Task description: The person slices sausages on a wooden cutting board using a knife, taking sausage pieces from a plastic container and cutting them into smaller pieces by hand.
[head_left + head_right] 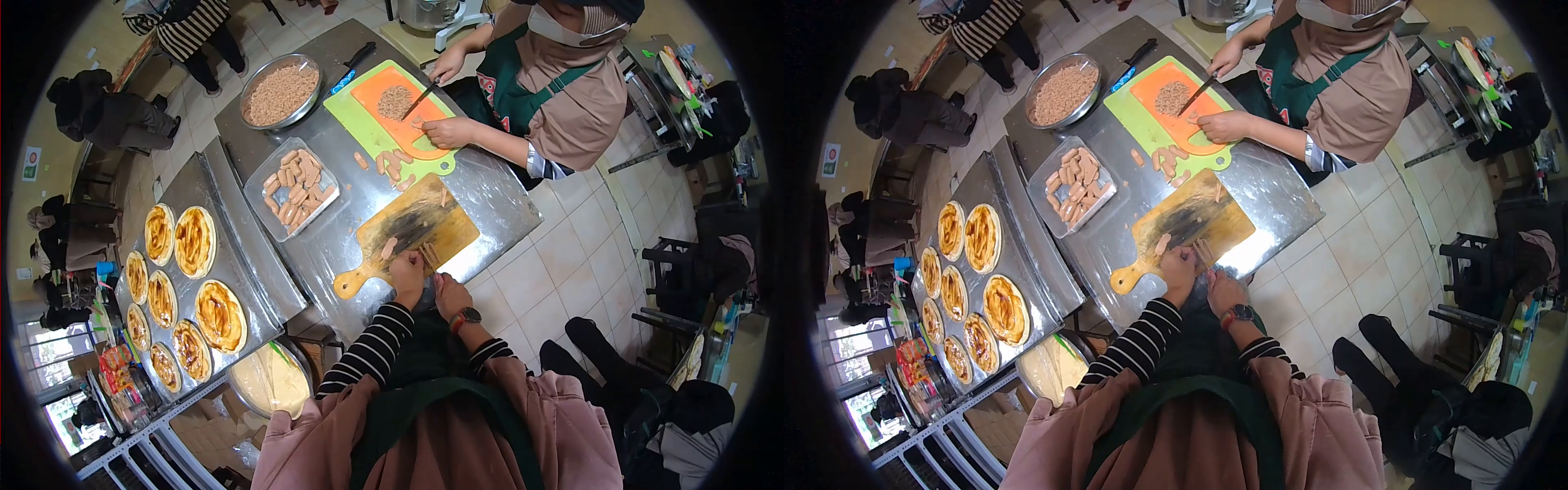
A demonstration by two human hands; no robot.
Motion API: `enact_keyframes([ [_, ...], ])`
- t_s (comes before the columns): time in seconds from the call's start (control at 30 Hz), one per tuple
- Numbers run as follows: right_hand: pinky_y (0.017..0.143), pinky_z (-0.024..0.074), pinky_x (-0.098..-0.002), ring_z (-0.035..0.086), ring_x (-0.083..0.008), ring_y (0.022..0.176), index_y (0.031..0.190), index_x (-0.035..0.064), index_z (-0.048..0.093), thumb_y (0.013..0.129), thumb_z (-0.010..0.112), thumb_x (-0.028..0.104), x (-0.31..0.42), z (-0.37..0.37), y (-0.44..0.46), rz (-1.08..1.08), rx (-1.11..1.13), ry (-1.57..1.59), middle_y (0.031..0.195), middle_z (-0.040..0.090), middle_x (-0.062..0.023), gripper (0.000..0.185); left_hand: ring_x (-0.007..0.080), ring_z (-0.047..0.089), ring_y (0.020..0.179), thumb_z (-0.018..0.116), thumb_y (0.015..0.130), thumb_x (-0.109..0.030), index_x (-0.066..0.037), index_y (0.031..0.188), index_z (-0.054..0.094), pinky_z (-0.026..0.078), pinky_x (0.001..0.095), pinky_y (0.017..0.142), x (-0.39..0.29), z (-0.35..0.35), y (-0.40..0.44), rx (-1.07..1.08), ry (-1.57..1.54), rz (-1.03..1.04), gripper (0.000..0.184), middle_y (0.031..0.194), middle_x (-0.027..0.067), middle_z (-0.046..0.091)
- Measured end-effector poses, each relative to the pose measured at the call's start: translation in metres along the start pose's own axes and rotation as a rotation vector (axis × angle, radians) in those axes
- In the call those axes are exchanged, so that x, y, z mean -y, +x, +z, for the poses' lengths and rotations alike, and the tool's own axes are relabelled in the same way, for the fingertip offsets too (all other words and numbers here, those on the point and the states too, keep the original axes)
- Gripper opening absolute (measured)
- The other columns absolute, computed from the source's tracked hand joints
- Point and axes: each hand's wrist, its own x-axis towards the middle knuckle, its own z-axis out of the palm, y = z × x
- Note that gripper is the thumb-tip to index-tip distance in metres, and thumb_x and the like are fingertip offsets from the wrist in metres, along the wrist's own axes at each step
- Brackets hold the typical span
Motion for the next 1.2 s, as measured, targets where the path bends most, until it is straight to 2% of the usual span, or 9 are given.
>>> enact_keyframes([
  [0.6, 0.061, 0.0457, -0.048, 0.059, -0.0379, 0.069, 0.089, 0.0048, 0.05, 0.091, 0.029, 0.039, -0.019, -0.03, -0.001, -0.039, -0.045, -0.132, 0.071, 0.06, -0.0198, 0.04, 0.0195, 0.062, 0.057, 0.06, 0.072, -0.01, 0.002, 0.07, 0.061, 0.048, 0.0293, 0.056, 0.013, 0.014, 0.009, 0.06, -0.134, -0.179, 0.012, 0.063, 0.0111, 0.062],
  [0.67, 0.061, 0.0456, -0.0482, 0.058, -0.0382, 0.069, 0.088, 0.0049, 0.051, 0.091, 0.029, 0.039, -0.017, -0.039, 0.013, -0.059, -0.057, -0.11, 0.071, 0.06, -0.0204, 0.041, 0.0134, 0.059, 0.052, 0.057, 0.078, -0.005, 0.004, 0.079, 0.059, 0.047, 0.0244, 0.046, 0.016, 0.027, 0.015, 0.047, -0.261, -0.174, 0.009, 0.064, 0.0083, 0.061],
  [0.8, 0.068, 0.0459, -0.0471, 0.059, -0.0381, 0.075, 0.091, 0.005, 0.053, 0.09, 0.03, 0.041, -0.002, -0.066, 0.043, 0.017, -0.034, -0.126, 0.076, 0.061, -0.0215, 0.043, 0.0146, 0.061, 0.059, 0.056, 0.08, -0.005, 0.005, 0.087, 0.058, 0.049, 0.0253, 0.049, -0.013, 0.037, 0.037, 0.095, -0.45, -0.316, 0.012, 0.073, 0.0093, 0.061],
  [0.9, 0.07, 0.0456, -0.0471, 0.058, -0.0395, 0.079, 0.094, 0.0043, 0.053, 0.09, 0.029, 0.043, 0.006, -0.079, 0.056, 0.039, -0.056, -0.057, 0.08, 0.06, -0.0239, 0.046, 0.0156, 0.061, 0.068, 0.054, 0.082, -0.005, 0.005, 0.094, 0.056, 0.05, 0.0254, 0.055, -0.024, 0.044, 0.056, 0.165, -0.834, -0.34, 0.016, 0.081, 0.0096, 0.061],
  [1.0, 0.069, 0.0455, -0.0476, 0.058, -0.0397, 0.078, 0.093, 0.0046, 0.054, 0.09, 0.028, 0.042, 0.006, -0.078, 0.057, 0.02, -0.062, -0.033, 0.08, 0.06, -0.0239, 0.046, 0.0141, 0.06, 0.08, 0.052, 0.083, -0.004, 0.003, 0.101, 0.055, 0.049, 0.0241, 0.061, -0.03, 0.031, 0.063, 0.208, -0.745, -0.296, 0.02, 0.089, 0.0097, 0.06],
  [1.07, 0.069, 0.0454, -0.0477, 0.058, -0.0397, 0.078, 0.093, 0.0043, 0.053, 0.09, 0.027, 0.042, 0.005, -0.074, 0.052, 0.012, -0.073, -0.011, 0.079, 0.06, -0.0241, 0.046, 0.0176, 0.059, 0.083, 0.054, 0.081, -0.005, 0.0, 0.1, 0.057, 0.048, 0.0279, 0.065, -0.028, 0.01, 0.063, 0.16, -0.219, -0.023, 0.02, 0.087, 0.0109, 0.061],
  [1.1, 0.068, 0.0453, -0.0479, 0.058, -0.0397, 0.078, 0.092, 0.0041, 0.053, 0.09, 0.026, 0.042, 0.003, -0.07, 0.048, 0.009, -0.08, 0.012, 0.079, 0.06, -0.0242, 0.047, 0.0176, 0.059, 0.083, 0.054, 0.081, -0.005, 0.0, 0.1, 0.057, 0.048, 0.0279, 0.065, -0.032, -0.006, 0.06, 0.157, -0.218, -0.026, 0.02, 0.087, 0.0109, 0.061],
  [1.17, 0.068, 0.0452, -0.0479, 0.058, -0.0398, 0.077, 0.092, 0.0037, 0.053, 0.091, 0.025, 0.042, 0.0, -0.058, 0.038, -0.02, -0.048, 0.01, 0.079, 0.06, -0.0237, 0.047, 0.0299, 0.057, 0.079, 0.059, 0.073, -0.006, -0.002, 0.095, 0.06, 0.046, 0.0351, 0.072, -0.039, -0.041, 0.051, -0.057, 0.159, 0.257, 0.022, 0.087, 0.0165, 0.059],
  [1.2, 0.068, 0.0452, -0.048, 0.057, -0.0399, 0.077, 0.091, 0.0033, 0.053, 0.091, 0.025, 0.042, -0.001, -0.053, 0.033, -0.052, -0.024, 0.009, 0.078, 0.06, -0.0232, 0.048, 0.0299, 0.057, 0.079, 0.059, 0.073, -0.006, -0.002, 0.095, 0.06, 0.046, 0.0351, 0.072, -0.033, -0.051, 0.05, -0.056, 0.159, 0.257, 0.022, 0.087, 0.0165, 0.059],
])
